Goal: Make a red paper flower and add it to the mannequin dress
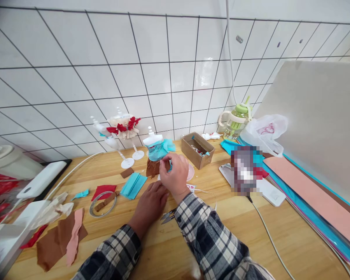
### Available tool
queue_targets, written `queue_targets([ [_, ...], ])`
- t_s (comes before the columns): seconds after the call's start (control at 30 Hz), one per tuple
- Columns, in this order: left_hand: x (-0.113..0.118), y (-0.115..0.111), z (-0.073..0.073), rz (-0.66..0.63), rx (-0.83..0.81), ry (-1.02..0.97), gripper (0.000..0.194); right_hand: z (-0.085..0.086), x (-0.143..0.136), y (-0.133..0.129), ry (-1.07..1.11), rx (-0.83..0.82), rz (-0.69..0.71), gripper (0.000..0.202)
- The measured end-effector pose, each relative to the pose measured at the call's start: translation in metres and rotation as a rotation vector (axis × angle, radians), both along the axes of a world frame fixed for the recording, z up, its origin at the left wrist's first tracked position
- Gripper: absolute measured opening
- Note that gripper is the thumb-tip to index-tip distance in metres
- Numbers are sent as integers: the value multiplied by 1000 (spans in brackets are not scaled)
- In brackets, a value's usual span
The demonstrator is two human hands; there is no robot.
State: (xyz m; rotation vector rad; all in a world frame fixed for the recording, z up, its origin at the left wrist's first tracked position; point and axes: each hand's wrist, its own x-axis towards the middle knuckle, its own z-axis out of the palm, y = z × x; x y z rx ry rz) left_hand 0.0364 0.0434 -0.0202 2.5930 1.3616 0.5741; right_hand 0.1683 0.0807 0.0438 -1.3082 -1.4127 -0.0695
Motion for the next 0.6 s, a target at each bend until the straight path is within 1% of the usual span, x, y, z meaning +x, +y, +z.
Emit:
queue_targets([
  [0.3,1,0,2,-4,-6,-10,25,1,-1,3,23,-34,-4,10],
  [0.37,0,0,4,-2,-13,-18,25,-2,0,1,25,-13,32,9],
  [0.47,-1,2,5,3,-18,-28,26,-10,4,-3,45,60,75,7],
  [0.6,-1,3,3,10,-6,-34,29,-19,7,-11,119,101,34,5],
])
